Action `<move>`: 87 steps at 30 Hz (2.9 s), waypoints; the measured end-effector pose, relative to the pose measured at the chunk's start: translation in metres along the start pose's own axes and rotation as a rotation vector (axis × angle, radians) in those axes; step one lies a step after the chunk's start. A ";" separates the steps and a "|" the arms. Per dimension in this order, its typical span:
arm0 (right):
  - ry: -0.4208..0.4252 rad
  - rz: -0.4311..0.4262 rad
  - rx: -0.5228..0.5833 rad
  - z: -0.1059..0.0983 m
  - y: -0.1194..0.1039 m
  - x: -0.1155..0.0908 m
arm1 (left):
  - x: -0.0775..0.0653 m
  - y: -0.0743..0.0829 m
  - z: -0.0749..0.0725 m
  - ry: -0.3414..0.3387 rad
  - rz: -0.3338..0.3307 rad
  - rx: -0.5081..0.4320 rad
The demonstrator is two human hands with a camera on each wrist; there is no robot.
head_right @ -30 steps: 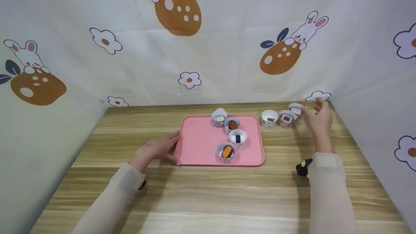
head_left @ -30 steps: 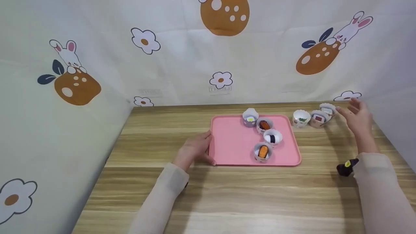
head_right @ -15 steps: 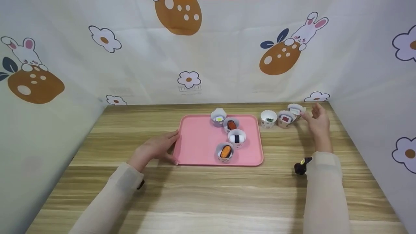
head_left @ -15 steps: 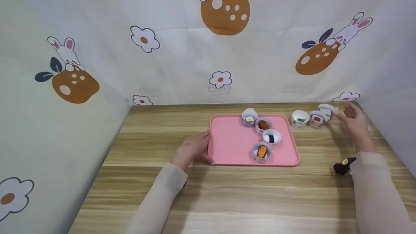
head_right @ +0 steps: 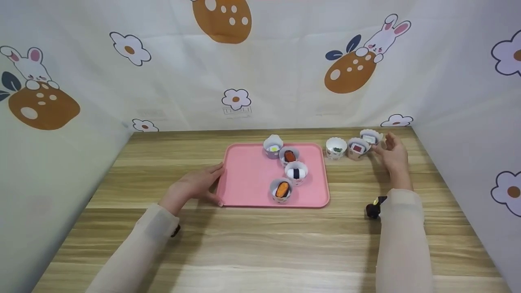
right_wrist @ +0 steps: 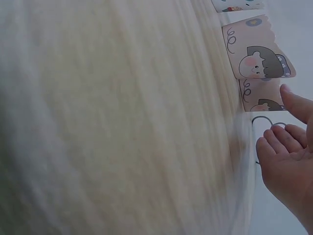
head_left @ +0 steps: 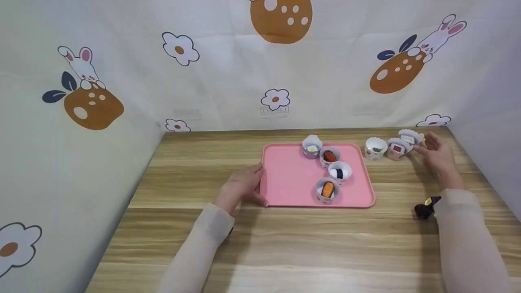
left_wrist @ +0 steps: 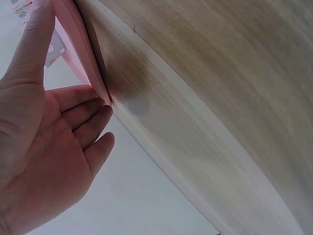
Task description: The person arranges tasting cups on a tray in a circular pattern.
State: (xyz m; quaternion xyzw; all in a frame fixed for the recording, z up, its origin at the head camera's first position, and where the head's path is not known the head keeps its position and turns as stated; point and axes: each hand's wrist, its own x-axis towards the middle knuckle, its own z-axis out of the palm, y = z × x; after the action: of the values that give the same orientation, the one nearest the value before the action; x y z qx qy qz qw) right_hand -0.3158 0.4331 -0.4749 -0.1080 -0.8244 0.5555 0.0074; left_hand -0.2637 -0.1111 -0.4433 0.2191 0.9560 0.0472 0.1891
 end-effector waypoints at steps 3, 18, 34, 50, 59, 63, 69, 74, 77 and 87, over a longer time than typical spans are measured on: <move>-0.008 0.001 -0.027 0.001 0.000 0.002 | 0.000 0.000 0.001 0.000 -0.007 -0.006; 0.023 -0.003 -0.063 0.007 0.000 0.009 | -0.002 0.000 0.000 -0.005 -0.002 0.007; 0.062 0.008 -0.166 0.014 -0.006 0.016 | -0.001 0.000 0.001 0.001 -0.006 0.006; 0.126 0.051 -0.201 0.015 -0.004 0.018 | 0.000 0.000 -0.002 -0.010 -0.001 -0.021; 0.137 0.070 -0.228 0.013 -0.003 0.018 | -0.001 0.001 -0.002 -0.005 0.002 -0.008; 0.118 0.047 -0.266 0.012 -0.004 0.017 | -0.002 0.001 -0.002 0.000 0.000 -0.023; 0.068 0.013 -0.252 0.011 -0.004 0.016 | -0.002 0.000 -0.001 0.001 -0.005 -0.064; 0.059 0.012 -0.263 0.011 -0.005 0.017 | -0.003 0.001 -0.002 0.006 0.013 -0.014; 0.071 0.005 -0.288 0.011 -0.005 0.017 | -0.003 0.001 -0.002 0.011 0.023 0.018; 0.091 0.032 -0.307 0.010 -0.010 0.013 | -0.004 0.002 -0.003 0.011 0.015 0.007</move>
State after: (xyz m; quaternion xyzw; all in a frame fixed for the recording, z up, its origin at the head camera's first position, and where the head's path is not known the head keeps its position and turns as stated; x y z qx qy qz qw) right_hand -0.3316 0.4228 -0.4712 -0.1461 -0.8966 0.4176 0.0193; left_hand -0.2605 -0.1107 -0.4392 0.2268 0.9555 0.0466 0.1826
